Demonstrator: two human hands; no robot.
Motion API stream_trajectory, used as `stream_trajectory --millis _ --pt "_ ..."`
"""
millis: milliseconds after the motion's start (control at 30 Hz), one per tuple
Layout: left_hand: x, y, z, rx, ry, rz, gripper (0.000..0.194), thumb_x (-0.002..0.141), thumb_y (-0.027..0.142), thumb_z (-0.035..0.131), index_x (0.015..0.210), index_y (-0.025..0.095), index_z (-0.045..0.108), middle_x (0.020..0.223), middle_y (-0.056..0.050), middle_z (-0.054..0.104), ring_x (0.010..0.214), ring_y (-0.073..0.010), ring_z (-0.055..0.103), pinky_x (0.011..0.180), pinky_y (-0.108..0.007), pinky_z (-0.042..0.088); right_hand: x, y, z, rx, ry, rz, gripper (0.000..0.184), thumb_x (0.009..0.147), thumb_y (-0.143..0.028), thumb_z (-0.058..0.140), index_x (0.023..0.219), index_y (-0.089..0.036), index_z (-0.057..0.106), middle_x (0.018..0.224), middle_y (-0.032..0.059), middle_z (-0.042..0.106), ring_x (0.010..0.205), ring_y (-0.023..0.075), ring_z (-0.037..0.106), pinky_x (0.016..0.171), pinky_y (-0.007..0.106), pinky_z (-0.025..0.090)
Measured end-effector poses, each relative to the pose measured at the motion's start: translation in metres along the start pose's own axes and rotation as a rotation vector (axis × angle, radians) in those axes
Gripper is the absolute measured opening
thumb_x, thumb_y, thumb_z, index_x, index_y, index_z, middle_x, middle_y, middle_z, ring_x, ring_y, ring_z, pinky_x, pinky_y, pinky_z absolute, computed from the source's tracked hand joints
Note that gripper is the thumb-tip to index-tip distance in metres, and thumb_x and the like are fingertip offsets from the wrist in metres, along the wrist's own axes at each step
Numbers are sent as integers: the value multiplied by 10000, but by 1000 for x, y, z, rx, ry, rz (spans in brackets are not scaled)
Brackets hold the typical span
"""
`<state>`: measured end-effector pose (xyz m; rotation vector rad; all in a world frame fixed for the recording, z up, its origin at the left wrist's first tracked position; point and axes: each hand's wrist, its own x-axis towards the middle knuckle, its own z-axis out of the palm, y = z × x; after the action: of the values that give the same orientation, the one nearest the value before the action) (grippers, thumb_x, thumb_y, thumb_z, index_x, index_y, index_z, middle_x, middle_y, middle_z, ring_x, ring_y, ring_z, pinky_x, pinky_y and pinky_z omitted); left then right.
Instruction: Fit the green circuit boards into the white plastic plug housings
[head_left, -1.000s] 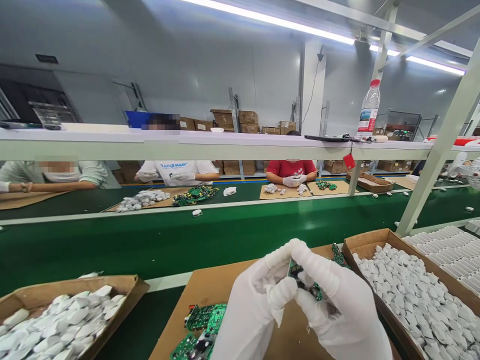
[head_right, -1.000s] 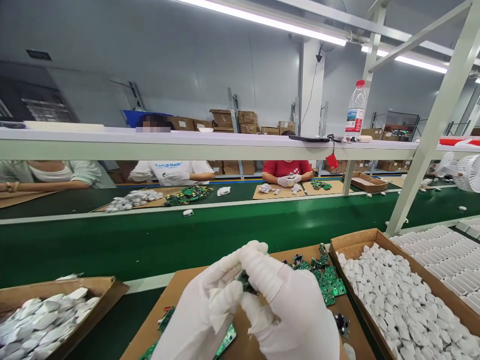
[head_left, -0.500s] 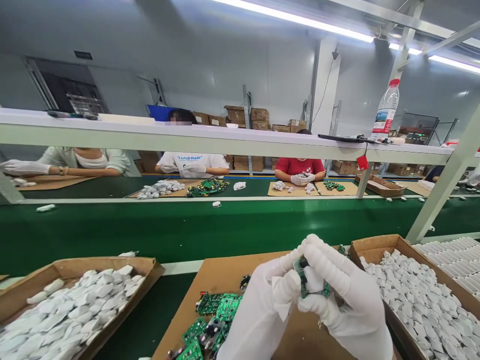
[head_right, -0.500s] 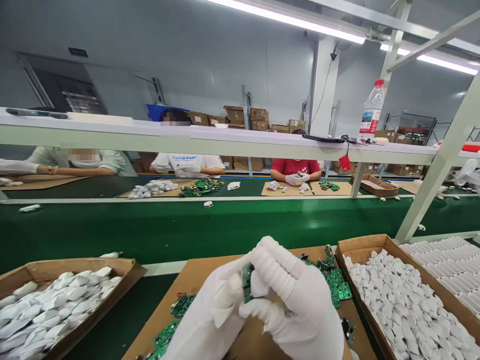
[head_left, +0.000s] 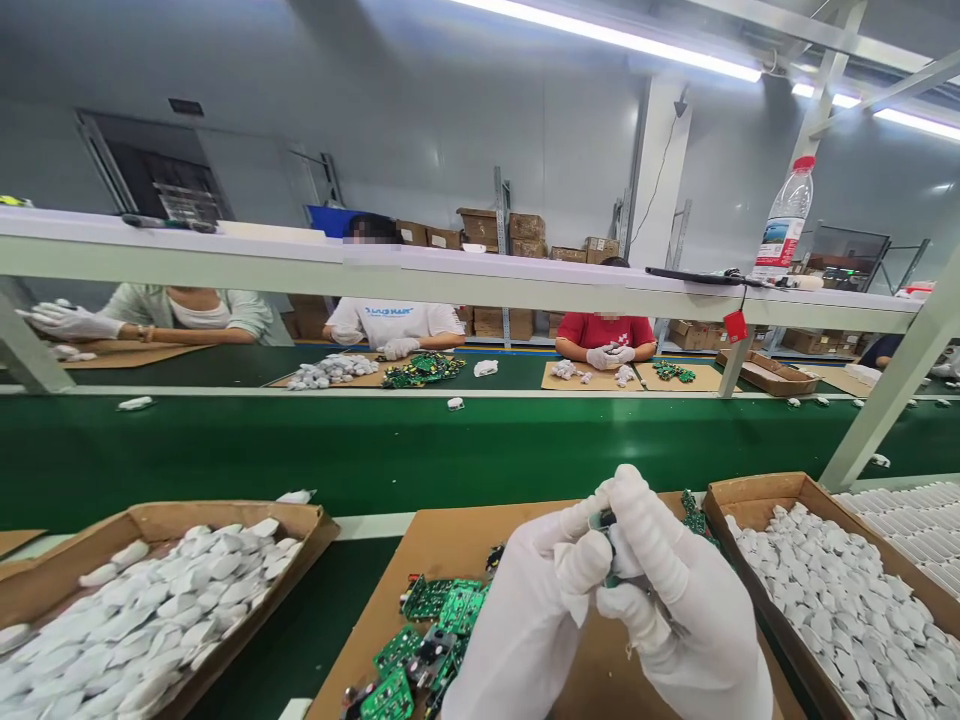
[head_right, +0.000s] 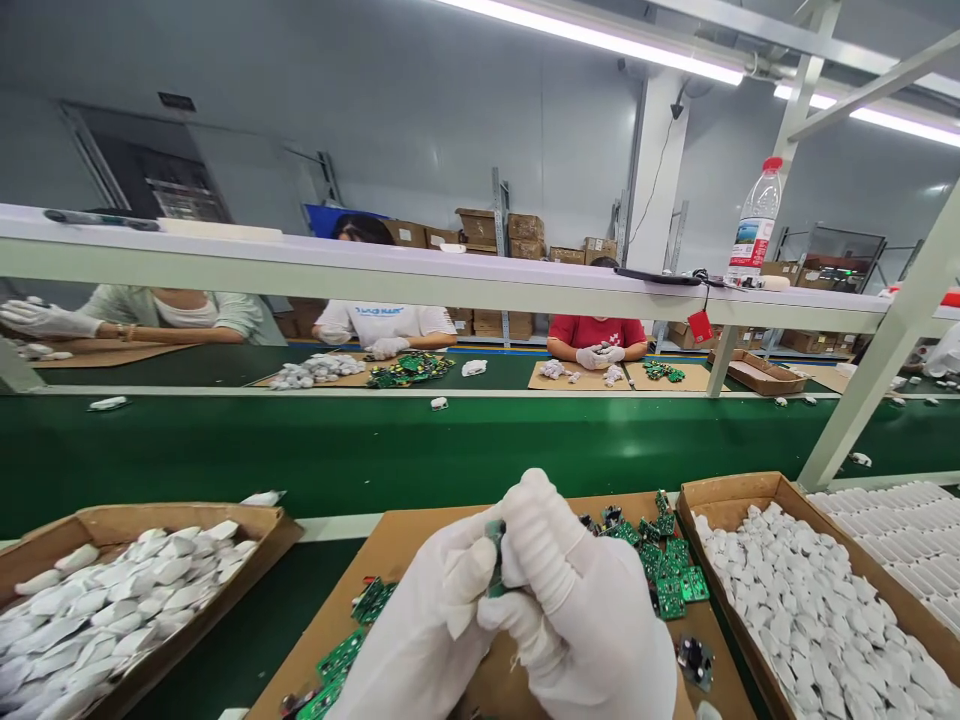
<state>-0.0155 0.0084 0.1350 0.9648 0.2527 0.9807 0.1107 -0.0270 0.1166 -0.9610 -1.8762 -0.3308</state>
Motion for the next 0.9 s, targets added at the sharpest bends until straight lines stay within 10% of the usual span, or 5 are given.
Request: stream_trajectory --millis 233,433,567,900 --pt "-1 1 -5 41 53 -38 443 583 455 890 876 134 800 594 2 499 604 -98 374 567 -232 354 -1 0 -7 11 -10 -42 543 1040 -312 352 1567 -271 229 1501 113 478 1276 257 573 968 293 560" --pt "0 -3 -4 31 68 -17 482 629 463 863 987 148 787 652 -8 538 643 -116 446 648 -255 432 -5 -8 -11 226 -75 163 587 1018 -416 429 1560 -292 244 1135 83 704 1052 227 705 920 349 596" --pt "0 -2 1 -118 63 -8 468 621 448 872 972 154 774 668 -5 544 694 -140 530 720 -285 493 -9 -9 -14 352 21 261 646 992 -475 461 1564 -308 213 1383 95 594 1160 244 661 901 311 603" --pt "-2 0 -4 -79 119 16 512 600 438 881 1013 155 772 754 -88 717 782 -246 676 849 -406 546 0 -4 -13 46 82 -60 526 1004 -250 471 1517 -235 360 1499 105 459 1223 253 610 917 304 605"
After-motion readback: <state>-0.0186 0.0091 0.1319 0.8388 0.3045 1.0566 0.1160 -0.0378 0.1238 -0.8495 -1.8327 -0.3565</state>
